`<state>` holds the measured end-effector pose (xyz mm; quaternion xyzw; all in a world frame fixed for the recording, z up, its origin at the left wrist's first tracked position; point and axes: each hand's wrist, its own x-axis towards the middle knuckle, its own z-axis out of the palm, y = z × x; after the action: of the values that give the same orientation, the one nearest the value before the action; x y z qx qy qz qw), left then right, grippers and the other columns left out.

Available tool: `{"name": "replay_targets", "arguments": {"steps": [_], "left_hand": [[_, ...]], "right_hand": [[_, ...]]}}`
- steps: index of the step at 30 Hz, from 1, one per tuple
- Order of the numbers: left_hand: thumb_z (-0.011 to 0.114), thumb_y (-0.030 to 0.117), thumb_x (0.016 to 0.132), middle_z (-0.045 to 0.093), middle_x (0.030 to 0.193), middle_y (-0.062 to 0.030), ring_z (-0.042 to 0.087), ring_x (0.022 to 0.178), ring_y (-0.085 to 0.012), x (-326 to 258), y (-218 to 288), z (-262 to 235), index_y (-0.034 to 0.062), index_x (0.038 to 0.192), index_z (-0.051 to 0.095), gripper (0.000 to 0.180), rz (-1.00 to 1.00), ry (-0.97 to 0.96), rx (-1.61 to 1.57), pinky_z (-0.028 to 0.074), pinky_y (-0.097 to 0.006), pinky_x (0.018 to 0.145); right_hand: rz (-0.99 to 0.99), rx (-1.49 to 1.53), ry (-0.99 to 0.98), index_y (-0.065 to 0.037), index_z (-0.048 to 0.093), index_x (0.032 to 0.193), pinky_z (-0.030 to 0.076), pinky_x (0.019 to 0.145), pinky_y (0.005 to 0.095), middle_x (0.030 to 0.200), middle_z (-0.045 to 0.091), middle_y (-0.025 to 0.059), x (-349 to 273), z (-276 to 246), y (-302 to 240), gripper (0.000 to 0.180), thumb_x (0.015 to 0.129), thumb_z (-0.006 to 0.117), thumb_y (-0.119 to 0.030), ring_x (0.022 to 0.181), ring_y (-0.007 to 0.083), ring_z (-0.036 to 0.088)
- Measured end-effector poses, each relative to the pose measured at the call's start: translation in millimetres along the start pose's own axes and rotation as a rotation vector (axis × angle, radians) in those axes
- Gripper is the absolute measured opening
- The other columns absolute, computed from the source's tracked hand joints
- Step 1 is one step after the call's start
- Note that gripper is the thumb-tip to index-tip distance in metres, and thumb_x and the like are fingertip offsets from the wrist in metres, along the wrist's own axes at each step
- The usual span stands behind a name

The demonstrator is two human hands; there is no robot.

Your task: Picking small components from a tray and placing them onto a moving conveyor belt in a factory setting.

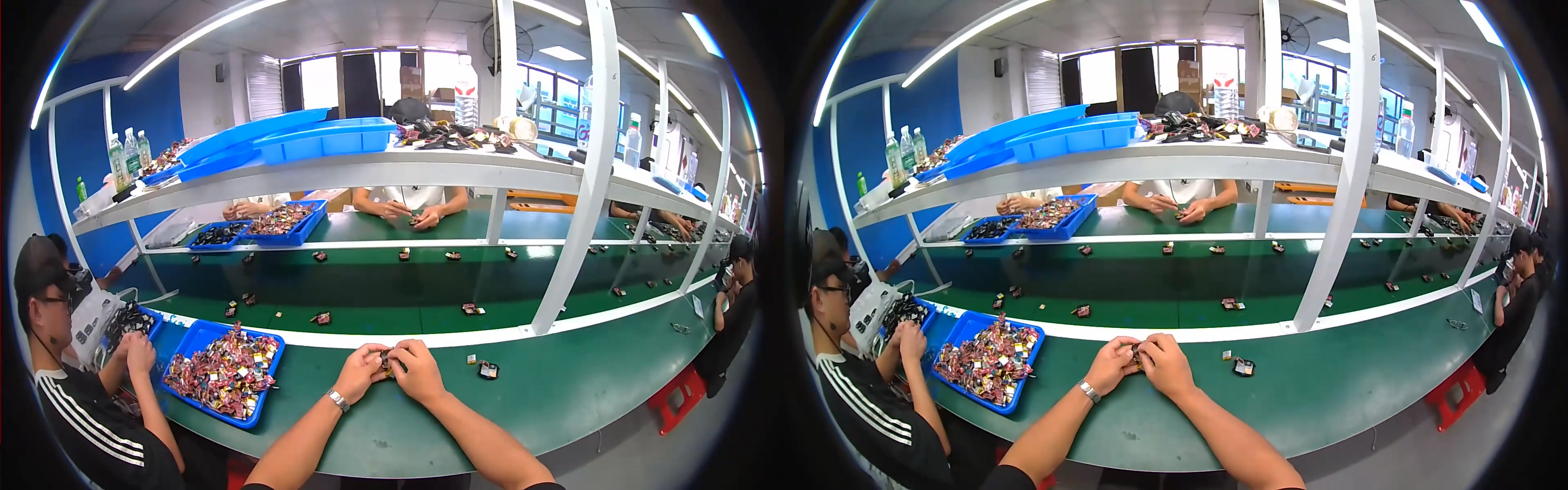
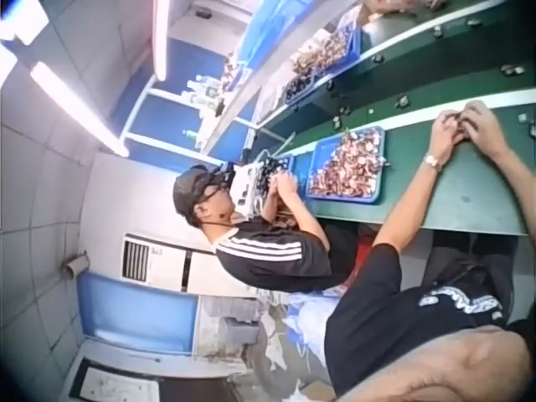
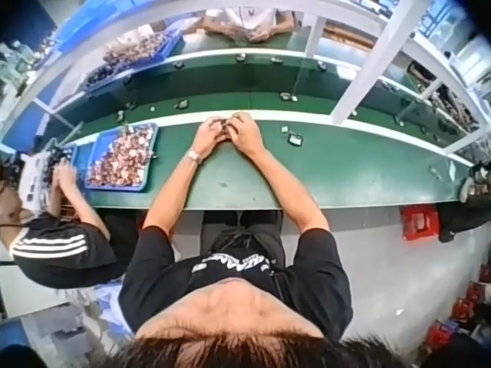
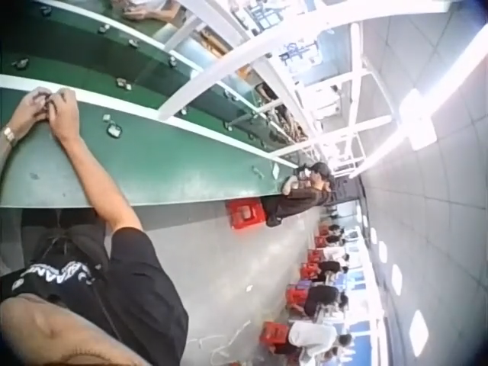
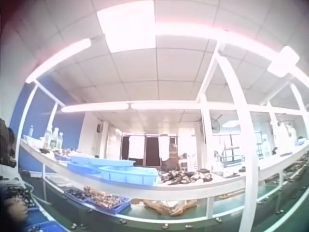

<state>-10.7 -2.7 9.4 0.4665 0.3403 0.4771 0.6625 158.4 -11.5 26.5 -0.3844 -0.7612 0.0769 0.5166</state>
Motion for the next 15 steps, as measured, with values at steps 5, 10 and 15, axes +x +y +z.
{"name": "replay_targets", "arguments": {"steps": [5, 10, 15], "left_hand": [[0.044, 0.002, 0.098, 0.061, 0.116, -0.0109, 0.061, 0.107, -0.0194, -0.2, 0.2, 0.3, 0.0025, 0.122, 0.047, 0.024, 0.015, -0.002, -0.047, 0.054, -0.036, 0.092], [0.044, 0.001, 0.097, 0.061, 0.114, -0.0107, 0.062, 0.107, -0.0195, -1.3, 2.6, 3.8, 0.0019, 0.121, 0.047, 0.024, 0.021, 0.001, -0.042, 0.054, -0.037, 0.093], [0.045, 0.001, 0.097, 0.062, 0.113, -0.01, 0.062, 0.104, -0.0184, -1.0, -0.7, 3.4, 0.0022, 0.121, 0.047, 0.024, 0.025, 0.018, -0.016, 0.055, -0.036, 0.091]], "right_hand": [[-0.097, -0.063, 0.018, -0.008, 0.066, 0.091, 0.053, 0.071, 0.0346, 0.092, 0.061, 0.0049, 0.0, 1.2, 0.3, 0.013, 0.078, 0.07, -0.009, 0.086, 0.0236, 0.06], [-0.086, -0.167, 0.006, -0.006, 0.068, 0.091, 0.053, 0.071, 0.0351, 0.09, 0.062, 0.0069, -2.8, 5.1, 1.0, 0.013, 0.079, 0.072, -0.01, 0.084, 0.0248, 0.062], [-0.082, -0.208, 0.027, -0.006, 0.069, 0.089, 0.054, 0.07, 0.0357, 0.088, 0.063, 0.0067, -5.8, 9.8, 0.7, 0.011, 0.08, 0.07, -0.01, 0.083, 0.0243, 0.062]]}}
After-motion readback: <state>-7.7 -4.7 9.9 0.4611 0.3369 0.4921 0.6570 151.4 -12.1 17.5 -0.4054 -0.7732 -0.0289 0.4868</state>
